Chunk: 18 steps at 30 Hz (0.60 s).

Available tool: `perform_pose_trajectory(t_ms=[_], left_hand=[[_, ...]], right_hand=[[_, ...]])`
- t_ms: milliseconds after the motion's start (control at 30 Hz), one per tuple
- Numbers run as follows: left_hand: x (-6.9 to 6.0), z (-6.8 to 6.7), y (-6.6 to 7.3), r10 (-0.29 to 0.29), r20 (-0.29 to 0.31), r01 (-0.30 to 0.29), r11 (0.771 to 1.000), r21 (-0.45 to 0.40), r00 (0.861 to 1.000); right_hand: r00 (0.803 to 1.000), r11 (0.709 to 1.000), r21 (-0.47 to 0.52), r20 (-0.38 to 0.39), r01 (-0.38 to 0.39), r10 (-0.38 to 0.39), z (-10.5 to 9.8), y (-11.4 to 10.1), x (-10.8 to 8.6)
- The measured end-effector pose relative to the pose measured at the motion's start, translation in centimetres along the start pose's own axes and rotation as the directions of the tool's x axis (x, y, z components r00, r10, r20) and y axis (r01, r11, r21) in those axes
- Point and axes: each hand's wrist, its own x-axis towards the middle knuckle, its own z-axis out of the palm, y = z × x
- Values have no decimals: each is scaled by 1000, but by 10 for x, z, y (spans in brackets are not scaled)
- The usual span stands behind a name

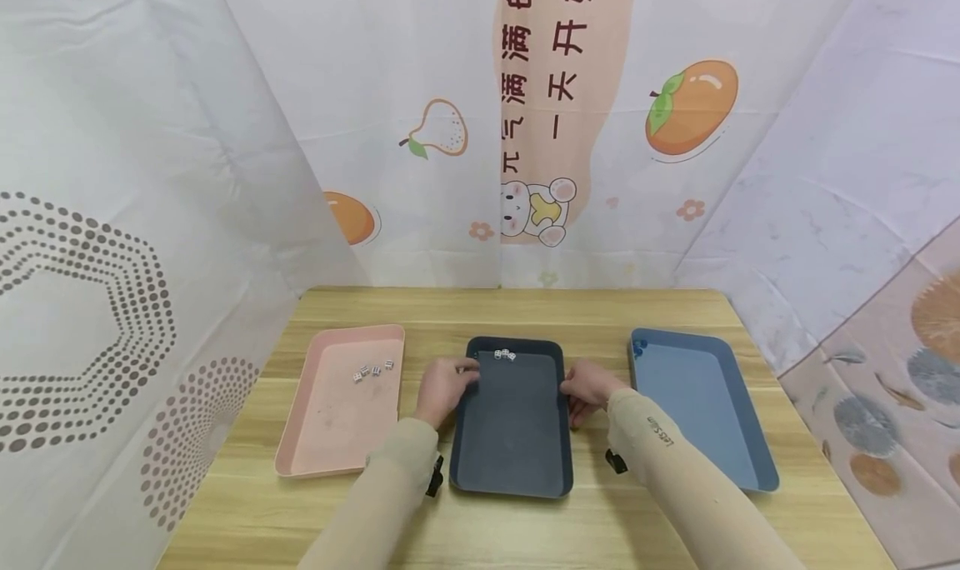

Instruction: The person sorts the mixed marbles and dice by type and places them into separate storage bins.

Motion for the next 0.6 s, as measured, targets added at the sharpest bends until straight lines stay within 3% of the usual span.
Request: perform_pose_trajectory(t_ms=[233, 467, 600], left_hand=[[2, -23, 5, 50, 6, -49, 989, -138, 999], [5, -54, 0, 55, -23, -56, 997, -57, 998], [6, -71, -7, -21, -24, 19, 997, -71, 999]], right_hand=[[1000, 1000, -7, -11, -8, 8, 1, -2, -1], [1000, 1000, -26, -8, -10, 9, 1, -3, 1], [1000, 999, -28, -7, -17, 17, 0, -2, 3]])
